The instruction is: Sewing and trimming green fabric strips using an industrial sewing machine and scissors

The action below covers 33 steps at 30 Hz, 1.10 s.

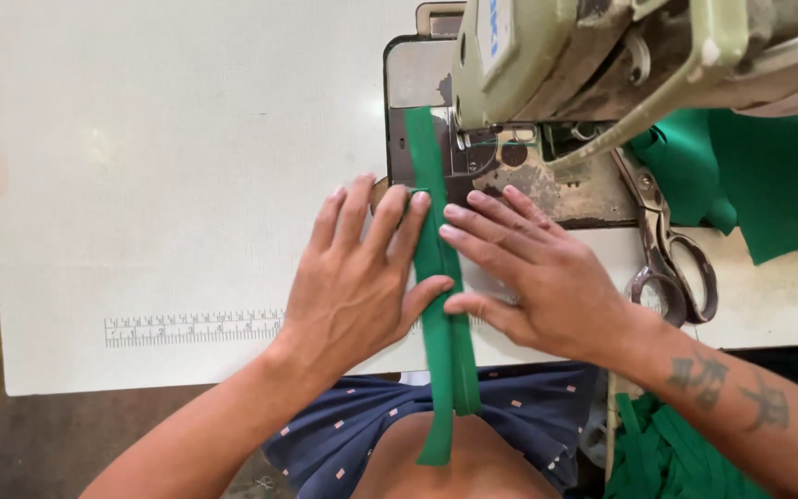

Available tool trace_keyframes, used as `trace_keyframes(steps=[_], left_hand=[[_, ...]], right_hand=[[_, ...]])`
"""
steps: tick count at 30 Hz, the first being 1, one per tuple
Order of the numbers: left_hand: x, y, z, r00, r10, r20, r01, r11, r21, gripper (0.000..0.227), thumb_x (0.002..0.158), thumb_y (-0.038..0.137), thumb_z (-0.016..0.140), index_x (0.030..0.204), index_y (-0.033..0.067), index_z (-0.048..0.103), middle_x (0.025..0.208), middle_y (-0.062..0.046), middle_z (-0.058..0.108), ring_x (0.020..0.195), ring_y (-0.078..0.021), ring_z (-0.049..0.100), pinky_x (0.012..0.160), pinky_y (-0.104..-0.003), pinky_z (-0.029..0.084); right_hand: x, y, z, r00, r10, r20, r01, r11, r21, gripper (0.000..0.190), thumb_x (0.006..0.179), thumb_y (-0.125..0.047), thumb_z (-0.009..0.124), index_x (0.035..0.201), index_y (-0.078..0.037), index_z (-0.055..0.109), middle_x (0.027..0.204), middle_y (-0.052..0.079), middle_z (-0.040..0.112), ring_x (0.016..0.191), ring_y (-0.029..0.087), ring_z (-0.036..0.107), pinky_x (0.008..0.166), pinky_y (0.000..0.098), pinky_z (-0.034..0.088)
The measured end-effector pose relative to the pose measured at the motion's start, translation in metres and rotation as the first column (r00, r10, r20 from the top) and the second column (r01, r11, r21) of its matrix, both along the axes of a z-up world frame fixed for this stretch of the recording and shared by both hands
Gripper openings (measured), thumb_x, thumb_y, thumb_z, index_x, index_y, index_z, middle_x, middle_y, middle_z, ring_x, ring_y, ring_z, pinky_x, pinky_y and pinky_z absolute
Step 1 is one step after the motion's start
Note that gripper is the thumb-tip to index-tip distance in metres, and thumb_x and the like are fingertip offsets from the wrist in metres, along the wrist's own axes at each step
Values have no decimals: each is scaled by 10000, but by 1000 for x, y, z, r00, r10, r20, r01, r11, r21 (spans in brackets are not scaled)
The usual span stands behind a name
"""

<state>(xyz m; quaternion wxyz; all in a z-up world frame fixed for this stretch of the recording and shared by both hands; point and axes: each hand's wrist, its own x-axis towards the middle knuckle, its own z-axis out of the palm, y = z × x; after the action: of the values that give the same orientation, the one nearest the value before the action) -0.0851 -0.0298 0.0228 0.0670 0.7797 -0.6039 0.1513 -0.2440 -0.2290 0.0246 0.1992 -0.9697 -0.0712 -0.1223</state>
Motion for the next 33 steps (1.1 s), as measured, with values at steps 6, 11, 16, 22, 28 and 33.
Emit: trace_keyframes(steps=[6,11,16,22,28,33], left_hand=[[12,-26,1,997,-82,-1,82,996,-19,809,1073,709,611,1532,42,622,1466,-151,595,1404,-396,543,1174,-520,467],[10,-24,-1,995,-76,-70,73,996,-47,782,1094,676,583,1535,30,597,1405,-150,583,1368,-405,549,1169,-527,472],[2,-20,1,994,-55,-96,54,998,-14,776,1112,638,552,1560,4,567,1499,-170,564,1468,-433,512,1219,-543,446],[-2,-16,-1,997,-65,-51,65,998,8,793,1121,661,528,1589,23,584,1544,-146,602,1466,-429,537,1248,-548,426],[1,-21,-4,998,-30,-60,31,999,15,781,1127,652,506,1563,10,592,1512,-162,587,1458,-426,535,1208,-533,460],[16,-36,-4,997,-58,-58,58,998,5,815,1113,665,571,1574,-8,576,1519,-173,569,1487,-435,495,1243,-545,429]], right_hand=[[-7,0,-14,997,-47,61,55,990,-134,697,1045,-496,781,1568,-70,606,1640,119,592,1575,364,503,1360,659,256],[-3,6,-8,997,-54,63,62,987,-149,682,1048,-484,777,1550,-50,616,1627,149,593,1568,397,494,1338,713,240],[3,9,4,1000,0,6,1,991,-132,649,1064,-471,698,1483,21,637,1653,196,538,1590,402,434,1363,630,237],[-5,14,-4,999,-32,-29,29,994,-106,709,1047,-489,710,1545,-7,563,1686,189,500,1604,385,439,1364,663,233],[6,4,-5,999,-22,-43,16,990,-138,715,1053,-533,688,1560,-51,543,1714,161,485,1624,395,411,1366,668,171],[12,-3,-6,994,-89,-57,82,989,-122,722,1035,-537,714,1579,-94,546,1730,116,484,1638,340,412,1320,584,268]])
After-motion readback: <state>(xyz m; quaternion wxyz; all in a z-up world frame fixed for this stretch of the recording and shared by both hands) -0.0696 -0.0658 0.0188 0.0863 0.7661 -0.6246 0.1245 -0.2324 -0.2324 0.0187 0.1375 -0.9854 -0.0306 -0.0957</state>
